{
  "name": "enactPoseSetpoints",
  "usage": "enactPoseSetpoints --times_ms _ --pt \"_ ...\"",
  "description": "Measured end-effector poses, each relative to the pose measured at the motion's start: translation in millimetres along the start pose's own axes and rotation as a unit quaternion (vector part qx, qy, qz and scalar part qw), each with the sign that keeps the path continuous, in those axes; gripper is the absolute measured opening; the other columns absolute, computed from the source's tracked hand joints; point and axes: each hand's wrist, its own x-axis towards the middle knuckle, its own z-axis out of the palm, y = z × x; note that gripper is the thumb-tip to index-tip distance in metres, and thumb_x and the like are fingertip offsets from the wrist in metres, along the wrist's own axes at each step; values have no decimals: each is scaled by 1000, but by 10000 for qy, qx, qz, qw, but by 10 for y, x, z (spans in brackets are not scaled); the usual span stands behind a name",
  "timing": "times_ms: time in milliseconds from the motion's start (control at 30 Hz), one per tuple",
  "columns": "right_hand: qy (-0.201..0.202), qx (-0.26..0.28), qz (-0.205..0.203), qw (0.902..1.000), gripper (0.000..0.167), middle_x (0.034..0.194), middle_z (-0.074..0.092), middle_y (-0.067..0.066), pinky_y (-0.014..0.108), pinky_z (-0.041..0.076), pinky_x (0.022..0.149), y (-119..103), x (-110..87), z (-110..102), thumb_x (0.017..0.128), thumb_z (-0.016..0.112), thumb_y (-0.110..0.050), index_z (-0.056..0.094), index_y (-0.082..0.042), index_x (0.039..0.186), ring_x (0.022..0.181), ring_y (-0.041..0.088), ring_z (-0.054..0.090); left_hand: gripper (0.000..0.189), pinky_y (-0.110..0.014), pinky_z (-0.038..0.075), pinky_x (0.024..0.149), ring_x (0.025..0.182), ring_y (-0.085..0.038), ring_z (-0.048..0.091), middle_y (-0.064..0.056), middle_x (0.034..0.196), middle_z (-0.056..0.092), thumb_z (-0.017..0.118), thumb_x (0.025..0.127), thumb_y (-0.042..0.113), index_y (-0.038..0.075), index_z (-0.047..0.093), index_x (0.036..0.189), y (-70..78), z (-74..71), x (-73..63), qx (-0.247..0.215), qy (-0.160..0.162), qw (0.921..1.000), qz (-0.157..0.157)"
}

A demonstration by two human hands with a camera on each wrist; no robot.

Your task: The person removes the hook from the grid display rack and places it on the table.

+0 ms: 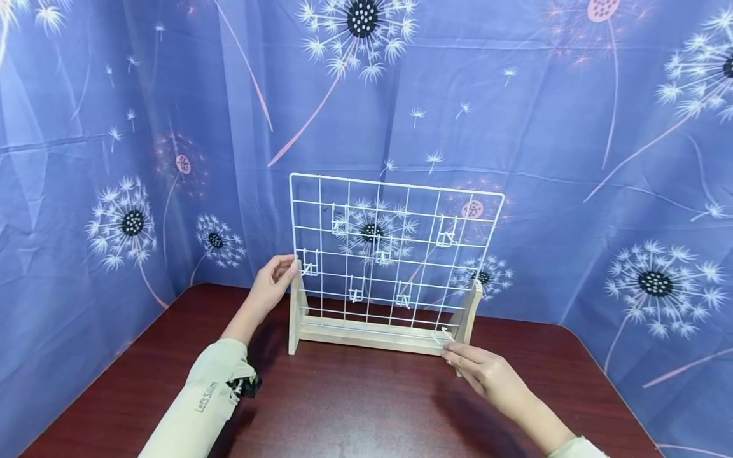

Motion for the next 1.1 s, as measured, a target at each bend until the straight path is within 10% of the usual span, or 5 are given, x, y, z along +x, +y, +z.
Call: enactPoseSetpoints --times_ms 533,1100 --pt "-788 -110 -671 9946 43 105 69 9 25 51 87 11 -144 90 107 34 -20 74 -5 101 95 21 67 39 -8 40 86 118 -36 49 -32 128 52 51 100 8 -12 45 132 -221 -13 99 -91 100 9999 47" --pt "-1392 -1049 -1807 9680 47 102 69 7 28 54 80 -1 -219 182 102 28 -12 74 -8 96 96 17 65 39 -10 42 87 115 -30 51 -29 127 55 54 99 13 -9 46 131 -390 -16 142 79 168 9997 163"
